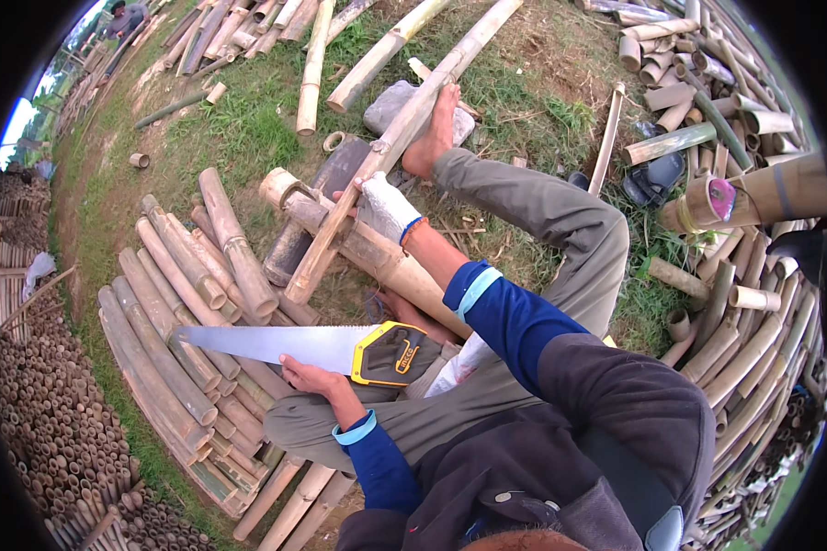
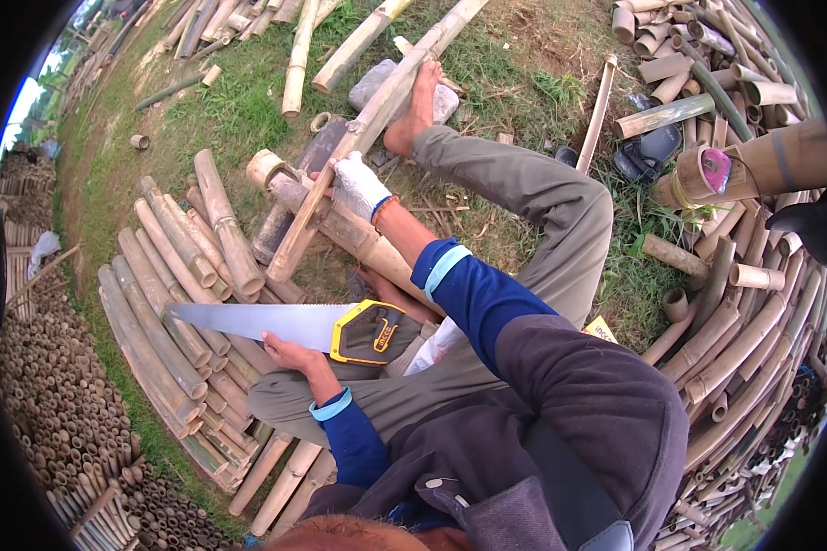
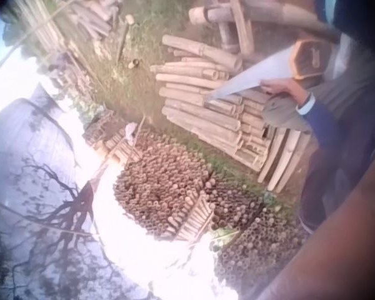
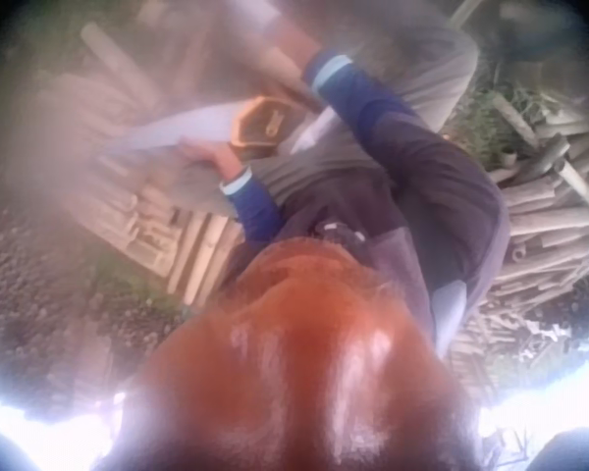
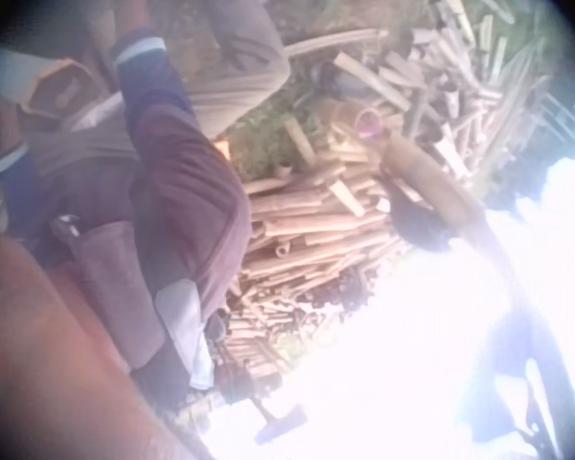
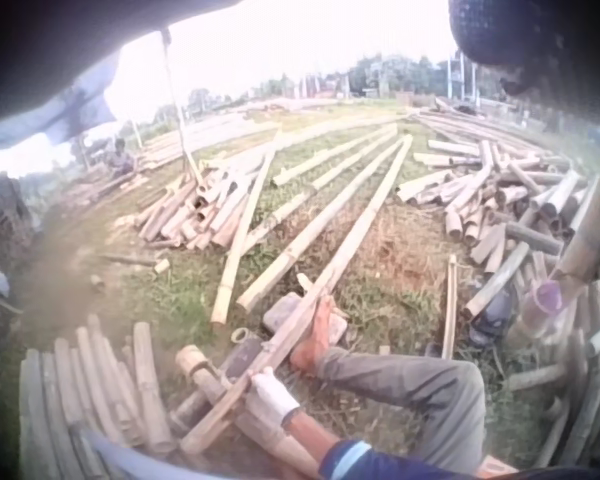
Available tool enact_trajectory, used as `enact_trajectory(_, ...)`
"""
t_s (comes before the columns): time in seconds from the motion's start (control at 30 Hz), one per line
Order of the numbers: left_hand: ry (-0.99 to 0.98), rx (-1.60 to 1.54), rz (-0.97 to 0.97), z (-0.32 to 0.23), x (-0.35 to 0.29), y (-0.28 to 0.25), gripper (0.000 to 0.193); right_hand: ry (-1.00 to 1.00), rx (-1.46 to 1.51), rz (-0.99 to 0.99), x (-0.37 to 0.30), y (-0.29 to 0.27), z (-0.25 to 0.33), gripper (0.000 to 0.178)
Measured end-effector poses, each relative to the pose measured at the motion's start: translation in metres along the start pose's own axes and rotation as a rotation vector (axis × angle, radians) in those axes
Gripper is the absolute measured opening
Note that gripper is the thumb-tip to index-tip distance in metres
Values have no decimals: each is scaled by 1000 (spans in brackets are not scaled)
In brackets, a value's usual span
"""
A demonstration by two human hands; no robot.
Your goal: The person sits on the ground and uses a hand saw to cut bamboo poles into shorter sections. They position each pole on a makeshift support, saw through it, and then place the cut pieces aside.
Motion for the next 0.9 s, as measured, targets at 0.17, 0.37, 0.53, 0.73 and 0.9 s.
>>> enact_trajectory(0.17,4,-8,-17,-6,-9,17,52,-17,27,-2,13,-3,7,16)
enact_trajectory(0.37,-7,26,-7,-4,-8,14,52,-14,44,-1,15,-3,2,15)
enact_trajectory(0.53,4,8,-20,1,-5,12,52,3,36,-47,13,0,3,17)
enact_trajectory(0.73,-15,-1,-16,4,-5,12,53,-27,5,-50,5,6,8,19)
enact_trajectory(0.9,7,-1,-18,19,7,9,53,12,37,-66,18,-3,14,19)
Point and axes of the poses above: each hand's wrist, its own x-axis towards the middle knuckle, its own y-axis out of the palm, z = x × y, the point moved 6 cm from there along x, towards the middle knuckle, and after that the axes turned 9 degrees about -z, right-handed, at the moved point
